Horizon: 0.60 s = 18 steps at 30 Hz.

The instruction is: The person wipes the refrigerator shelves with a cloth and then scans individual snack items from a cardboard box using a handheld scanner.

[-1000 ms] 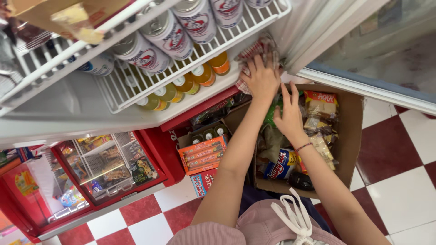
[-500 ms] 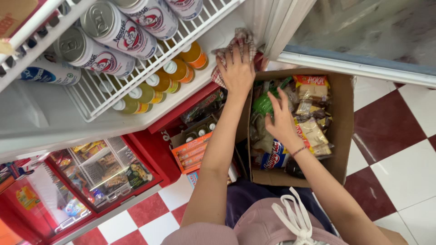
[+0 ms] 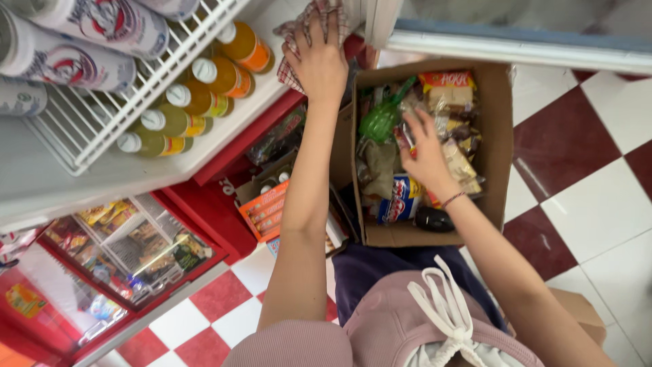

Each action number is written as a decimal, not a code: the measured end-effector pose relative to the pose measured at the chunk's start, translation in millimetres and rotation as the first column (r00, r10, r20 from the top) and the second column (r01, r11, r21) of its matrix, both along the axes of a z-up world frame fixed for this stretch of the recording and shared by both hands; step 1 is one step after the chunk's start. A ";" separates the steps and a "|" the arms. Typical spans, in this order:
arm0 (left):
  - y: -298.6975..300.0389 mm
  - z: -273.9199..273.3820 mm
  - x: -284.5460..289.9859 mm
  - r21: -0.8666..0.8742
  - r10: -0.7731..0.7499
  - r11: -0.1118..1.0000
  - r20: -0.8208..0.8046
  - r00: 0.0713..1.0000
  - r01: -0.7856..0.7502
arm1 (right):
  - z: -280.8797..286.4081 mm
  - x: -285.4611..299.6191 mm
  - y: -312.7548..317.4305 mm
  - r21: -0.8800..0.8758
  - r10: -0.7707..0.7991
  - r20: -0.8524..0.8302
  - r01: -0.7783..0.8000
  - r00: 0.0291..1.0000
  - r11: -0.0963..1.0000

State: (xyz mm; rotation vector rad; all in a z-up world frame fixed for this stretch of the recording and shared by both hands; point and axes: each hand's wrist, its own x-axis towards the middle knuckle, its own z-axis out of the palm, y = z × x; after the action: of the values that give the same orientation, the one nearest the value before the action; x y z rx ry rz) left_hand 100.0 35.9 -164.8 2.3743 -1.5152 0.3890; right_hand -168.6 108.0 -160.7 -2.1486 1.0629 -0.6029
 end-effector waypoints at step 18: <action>197.2 -144.7 -228.9 0.255 0.067 0.792 -0.939 0.336 0.555 | -136.4 -93.1 43.9 0.990 -0.593 -0.128 0.134 0.795 -0.034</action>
State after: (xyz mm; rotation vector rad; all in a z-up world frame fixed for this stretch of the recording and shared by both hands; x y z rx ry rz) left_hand -128.9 233.1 -309.5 1.8683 -1.3775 -1.4710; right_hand -261.7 151.9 -297.1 -0.3991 1.2808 -0.2482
